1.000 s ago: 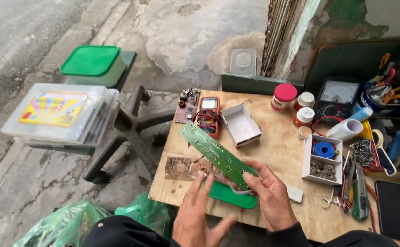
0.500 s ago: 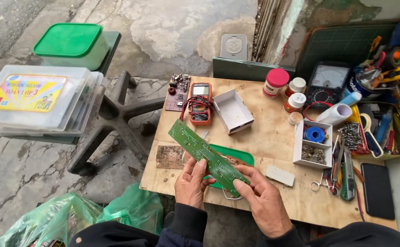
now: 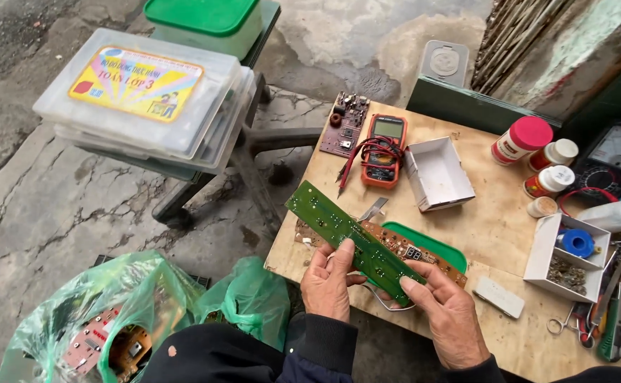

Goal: The person is taking electronic circuit boards out of a plastic bag, inspecting them, and organizing them on a repair workbench.

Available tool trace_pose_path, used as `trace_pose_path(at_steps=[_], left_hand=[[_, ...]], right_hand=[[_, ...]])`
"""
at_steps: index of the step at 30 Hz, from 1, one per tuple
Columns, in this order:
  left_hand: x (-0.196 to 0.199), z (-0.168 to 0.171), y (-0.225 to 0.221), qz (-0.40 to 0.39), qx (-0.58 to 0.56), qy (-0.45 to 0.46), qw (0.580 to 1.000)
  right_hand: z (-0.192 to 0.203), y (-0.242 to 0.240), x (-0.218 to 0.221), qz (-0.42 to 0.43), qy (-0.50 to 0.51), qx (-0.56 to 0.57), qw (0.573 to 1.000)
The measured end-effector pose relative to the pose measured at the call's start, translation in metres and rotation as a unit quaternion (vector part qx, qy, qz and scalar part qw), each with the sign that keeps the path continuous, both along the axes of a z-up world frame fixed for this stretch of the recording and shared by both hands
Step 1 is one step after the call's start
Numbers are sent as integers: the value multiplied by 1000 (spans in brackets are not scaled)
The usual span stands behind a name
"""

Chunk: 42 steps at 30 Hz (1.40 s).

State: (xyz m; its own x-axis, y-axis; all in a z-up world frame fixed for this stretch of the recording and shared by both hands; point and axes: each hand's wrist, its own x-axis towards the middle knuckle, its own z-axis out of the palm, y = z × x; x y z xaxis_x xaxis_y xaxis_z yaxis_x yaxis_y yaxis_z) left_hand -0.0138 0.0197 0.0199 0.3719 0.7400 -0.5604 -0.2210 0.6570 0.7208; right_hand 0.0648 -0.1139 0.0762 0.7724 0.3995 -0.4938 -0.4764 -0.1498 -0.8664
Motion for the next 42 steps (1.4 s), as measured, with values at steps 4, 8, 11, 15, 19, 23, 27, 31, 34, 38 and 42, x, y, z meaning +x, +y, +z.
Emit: trace_pose_path(at_steps=[4, 8, 11, 15, 19, 23, 27, 31, 34, 38, 42], left_hand=[[-7, -1, 5, 1, -14, -1, 1000], [-10, -1, 2, 11, -13, -2, 1000], [-5, -14, -1, 30, -37, 12, 999], [-4, -23, 0, 20, -47, 21, 998], [-3, -21, -5, 31, -18, 17, 999], [-1, -31, -8, 42, -38, -46, 997], [-2, 34, -8, 36, -67, -37, 996], [-11, 28, -10, 53, -41, -228, 971], [-11, 44, -7, 60, -40, -211, 975], [-9, 26, -9, 91, -87, -159, 979], [-7, 19, -9, 108, -97, -147, 978]], right_hand=[[4, 7, -3, 31, -29, -14, 999], [12, 11, -6, 16, 1, -11, 1000], [11, 7, -2, -30, 49, 33, 998], [-8, -10, 10, -43, 60, 83, 994], [-17, -15, 10, -47, 55, 96, 993], [-15, -15, 6, -27, -16, 64, 997], [-5, -21, -2, 48, -146, 58, 986], [-2, -20, -14, 148, -433, 3, 889], [-5, -17, -17, 164, -525, -5, 835], [-8, -15, -19, 169, -596, -13, 785], [-1, -19, -19, 156, -541, -15, 827]])
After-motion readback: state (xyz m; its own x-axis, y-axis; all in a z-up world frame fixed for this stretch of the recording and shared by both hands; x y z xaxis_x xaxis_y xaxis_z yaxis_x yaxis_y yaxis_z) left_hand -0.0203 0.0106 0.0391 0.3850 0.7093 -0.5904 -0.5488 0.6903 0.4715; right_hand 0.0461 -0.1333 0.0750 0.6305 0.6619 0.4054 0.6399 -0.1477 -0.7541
